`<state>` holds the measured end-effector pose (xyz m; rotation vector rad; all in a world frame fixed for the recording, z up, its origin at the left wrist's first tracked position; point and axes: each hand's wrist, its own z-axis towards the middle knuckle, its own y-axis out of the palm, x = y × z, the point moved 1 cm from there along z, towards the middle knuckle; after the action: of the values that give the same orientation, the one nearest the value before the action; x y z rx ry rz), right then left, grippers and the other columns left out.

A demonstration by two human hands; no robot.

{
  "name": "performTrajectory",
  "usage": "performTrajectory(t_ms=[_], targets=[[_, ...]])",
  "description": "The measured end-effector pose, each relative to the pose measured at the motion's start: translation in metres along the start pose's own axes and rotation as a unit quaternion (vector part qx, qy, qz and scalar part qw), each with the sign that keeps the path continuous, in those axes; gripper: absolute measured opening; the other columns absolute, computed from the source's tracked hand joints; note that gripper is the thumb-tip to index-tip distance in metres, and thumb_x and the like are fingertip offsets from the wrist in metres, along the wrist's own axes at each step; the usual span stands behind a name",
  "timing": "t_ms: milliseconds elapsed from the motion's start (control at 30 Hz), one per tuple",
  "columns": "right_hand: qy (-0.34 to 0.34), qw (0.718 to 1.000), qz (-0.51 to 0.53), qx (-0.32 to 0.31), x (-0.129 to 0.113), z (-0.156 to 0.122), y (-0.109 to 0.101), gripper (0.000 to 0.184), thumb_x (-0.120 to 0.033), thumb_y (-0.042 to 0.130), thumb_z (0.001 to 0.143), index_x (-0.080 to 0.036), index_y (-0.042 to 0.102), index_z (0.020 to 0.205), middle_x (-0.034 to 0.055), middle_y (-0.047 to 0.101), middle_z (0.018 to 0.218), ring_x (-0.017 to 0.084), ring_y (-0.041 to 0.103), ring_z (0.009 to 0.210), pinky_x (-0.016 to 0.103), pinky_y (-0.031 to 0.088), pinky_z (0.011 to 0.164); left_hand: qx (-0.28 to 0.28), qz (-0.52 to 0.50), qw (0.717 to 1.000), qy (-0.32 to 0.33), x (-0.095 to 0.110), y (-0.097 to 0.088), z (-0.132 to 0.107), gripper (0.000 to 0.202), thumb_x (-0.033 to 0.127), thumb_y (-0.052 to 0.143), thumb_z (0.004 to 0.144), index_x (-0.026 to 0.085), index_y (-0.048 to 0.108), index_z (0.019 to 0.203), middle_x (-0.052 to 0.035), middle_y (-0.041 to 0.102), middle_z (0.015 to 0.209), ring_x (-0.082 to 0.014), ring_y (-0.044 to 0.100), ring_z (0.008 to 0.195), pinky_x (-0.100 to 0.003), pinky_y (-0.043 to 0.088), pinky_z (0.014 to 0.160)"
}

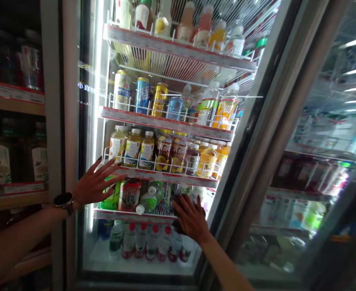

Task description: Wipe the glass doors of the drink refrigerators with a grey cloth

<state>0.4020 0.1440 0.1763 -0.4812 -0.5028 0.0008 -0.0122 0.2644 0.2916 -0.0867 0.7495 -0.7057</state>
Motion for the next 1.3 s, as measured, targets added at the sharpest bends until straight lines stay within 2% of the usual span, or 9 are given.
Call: performTrajectory(t_ms=[167, 300, 467, 633, 767, 867, 967, 1167, 1300], targets=[[0.062, 0.988, -0.024, 0.137, 0.099, 0.185, -0.075, 0.062, -0.033, 0.045, 0.101, -0.022, 0.041, 0.161, 0.0179, 0.038, 0.169, 0.035, 0.031, 0.160, 0.067, 0.019, 0.128, -0.004, 0.002, 1.000, -0.003, 0.001, 0.000, 0.000, 0.061, 0.029, 0.063, 0.093, 0.029, 0.051, 0.152, -0.0062, 0.054, 0.158, -0.0266, 0.028, 0.161, -0.055, 0.020, 0.134], [0.147, 0.958, -0.027, 0.247, 0.126, 0.279, -0.110, 0.073, -0.056, 0.026, 0.103, -0.014, 0.042, 0.160, 0.0201, 0.035, 0.169, 0.040, 0.029, 0.158, 0.070, 0.020, 0.119, -0.018, 0.009, 1.000, -0.003, 0.001, -0.001, 0.000, 0.067, 0.029, 0.062, 0.092, 0.030, 0.044, 0.157, -0.0055, 0.050, 0.161, -0.0262, 0.026, 0.162, -0.054, 0.020, 0.134], [0.191, 0.948, -0.014, 0.253, 0.094, 0.244, -0.086, 0.066, -0.050, 0.032, 0.105, -0.021, 0.037, 0.164, 0.0151, 0.033, 0.171, 0.041, 0.027, 0.159, 0.070, 0.018, 0.123, -0.027, 0.018, 0.999, -0.001, 0.000, 0.001, -0.001, 0.070, 0.030, 0.060, 0.092, 0.031, 0.040, 0.159, -0.0048, 0.048, 0.163, -0.0263, 0.027, 0.161, -0.055, 0.019, 0.134], [0.227, 0.941, -0.003, 0.250, 0.034, 0.127, -0.032, 0.070, -0.045, 0.046, 0.098, -0.033, 0.033, 0.166, 0.0092, 0.028, 0.174, 0.044, 0.028, 0.159, 0.075, 0.023, 0.125, -0.025, 0.014, 1.000, 0.006, 0.000, 0.001, -0.002, 0.068, 0.029, 0.063, 0.091, 0.029, 0.044, 0.157, -0.0055, 0.050, 0.161, -0.0267, 0.025, 0.162, -0.055, 0.020, 0.134], [0.176, 0.976, 0.010, 0.129, -0.020, 0.016, 0.007, 0.082, -0.032, 0.053, 0.094, -0.039, 0.019, 0.168, 0.0080, 0.021, 0.177, 0.049, 0.033, 0.156, 0.082, 0.028, 0.119, -0.014, 0.009, 1.000, 0.006, -0.002, 0.002, -0.001, 0.066, 0.029, 0.062, 0.093, 0.030, 0.044, 0.157, -0.0064, 0.048, 0.163, -0.0268, 0.024, 0.163, -0.055, 0.020, 0.134], [0.112, 0.992, 0.024, 0.054, -0.032, -0.021, 0.013, 0.088, -0.025, 0.056, 0.092, -0.045, 0.016, 0.167, 0.0069, 0.032, 0.173, 0.045, 0.045, 0.150, 0.078, 0.033, 0.120, -0.008, 0.003, 1.000, 0.010, -0.002, 0.001, -0.001, 0.068, 0.029, 0.064, 0.093, 0.030, 0.044, 0.157, -0.0073, 0.048, 0.163, -0.0270, 0.023, 0.163, -0.055, 0.018, 0.134], [0.147, 0.985, 0.008, 0.088, 0.002, 0.025, -0.008, 0.080, -0.023, 0.050, 0.097, -0.038, 0.018, 0.169, 0.0117, 0.031, 0.173, 0.042, 0.037, 0.156, 0.076, 0.028, 0.123, -0.006, -0.007, 1.000, -0.001, 0.003, 0.001, -0.002, 0.065, 0.030, 0.063, 0.095, 0.029, 0.045, 0.157, -0.0090, 0.044, 0.165, -0.0268, 0.020, 0.164, -0.056, 0.015, 0.135], [0.225, 0.949, -0.007, 0.219, 0.111, 0.206, -0.079, 0.062, -0.039, 0.039, 0.105, -0.018, 0.036, 0.163, 0.0202, 0.030, 0.172, 0.040, 0.024, 0.161, 0.075, 0.016, 0.125, -0.045, -0.003, 0.998, -0.040, 0.039, 0.014, -0.007, 0.068, 0.040, 0.063, 0.095, 0.030, 0.044, 0.159, -0.0056, 0.044, 0.166, -0.0277, 0.008, 0.165, -0.061, -0.001, 0.134], [0.251, 0.935, -0.012, 0.251, 0.111, 0.212, -0.084, 0.060, -0.042, 0.034, 0.108, -0.022, 0.036, 0.164, 0.0178, 0.031, 0.172, 0.039, 0.025, 0.161, 0.072, 0.018, 0.126, -0.061, 0.010, 0.998, -0.009, 0.055, 0.026, -0.012, 0.063, 0.043, 0.061, 0.097, 0.028, 0.048, 0.157, -0.0009, 0.051, 0.161, -0.0226, 0.003, 0.166, -0.055, -0.004, 0.136]])
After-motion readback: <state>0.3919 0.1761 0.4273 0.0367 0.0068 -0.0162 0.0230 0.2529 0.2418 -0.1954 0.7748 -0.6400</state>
